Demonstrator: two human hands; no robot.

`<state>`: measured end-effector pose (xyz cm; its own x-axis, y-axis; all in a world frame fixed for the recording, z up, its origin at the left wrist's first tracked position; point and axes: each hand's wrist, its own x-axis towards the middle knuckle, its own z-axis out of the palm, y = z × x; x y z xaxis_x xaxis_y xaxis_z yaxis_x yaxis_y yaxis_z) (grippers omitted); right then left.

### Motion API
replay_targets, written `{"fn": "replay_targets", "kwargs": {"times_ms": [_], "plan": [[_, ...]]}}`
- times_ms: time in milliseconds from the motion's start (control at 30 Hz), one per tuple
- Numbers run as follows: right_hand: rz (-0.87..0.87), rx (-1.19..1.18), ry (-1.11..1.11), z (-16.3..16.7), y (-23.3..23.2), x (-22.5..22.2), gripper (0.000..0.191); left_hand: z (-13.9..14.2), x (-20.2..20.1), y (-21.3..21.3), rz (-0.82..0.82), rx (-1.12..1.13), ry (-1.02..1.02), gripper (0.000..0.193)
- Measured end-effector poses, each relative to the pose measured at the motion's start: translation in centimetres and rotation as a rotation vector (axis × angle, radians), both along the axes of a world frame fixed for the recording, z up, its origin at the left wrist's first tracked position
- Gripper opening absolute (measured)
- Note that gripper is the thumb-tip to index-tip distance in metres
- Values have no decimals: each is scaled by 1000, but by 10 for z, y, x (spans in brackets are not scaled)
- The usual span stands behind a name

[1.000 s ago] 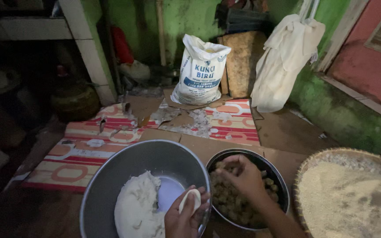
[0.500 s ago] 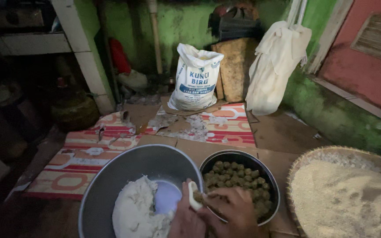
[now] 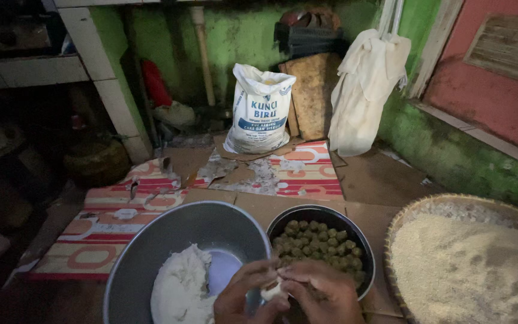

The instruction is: The person pinches small pieces of dough from a large mass in a metal basin, rolls each piece between their palms into a ball, and places the finished dough balls onto a floured woven tray. They repeat this cycle continuously, with the tray of formed balls accumulating.

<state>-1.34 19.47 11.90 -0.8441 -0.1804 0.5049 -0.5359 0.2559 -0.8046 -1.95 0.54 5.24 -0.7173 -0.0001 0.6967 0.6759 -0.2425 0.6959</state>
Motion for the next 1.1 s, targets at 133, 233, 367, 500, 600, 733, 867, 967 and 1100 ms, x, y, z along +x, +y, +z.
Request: {"fn": "replay_targets", "kwargs": {"times_ms": [133, 233, 367, 500, 600, 733, 867, 967, 1100], "plan": [[78, 59, 244, -5, 3, -2, 58, 4, 3, -3, -59, 225, -136, 46], [24, 62, 208, -10, -3, -2, 43, -1, 4, 9, -121, 288, -237, 36], [65, -178, 340, -14, -11, 0, 33, -5, 1, 19, -110, 258, -36, 19], [33, -204, 382, -16, -12, 0, 32, -7, 1, 17, -348, 475, -237, 26], [-29, -307, 87, -23, -10, -2, 29, -12, 2, 14, -128, 313, -175, 34], [106, -186, 116, -43, -6, -6, 31, -24, -7, 9, 4, 128, -37, 36], [288, -641, -165, -67, 7, -18, 22, -26, -33, 1, -7, -413, 299, 43], [449, -745, -482, -80, 15, -31, 28, -18, -31, 1, 138, -927, 150, 54], [449, -773, -790, -81, 14, -38, 46, 9, -3, -3, 534, -671, 264, 81]]}}
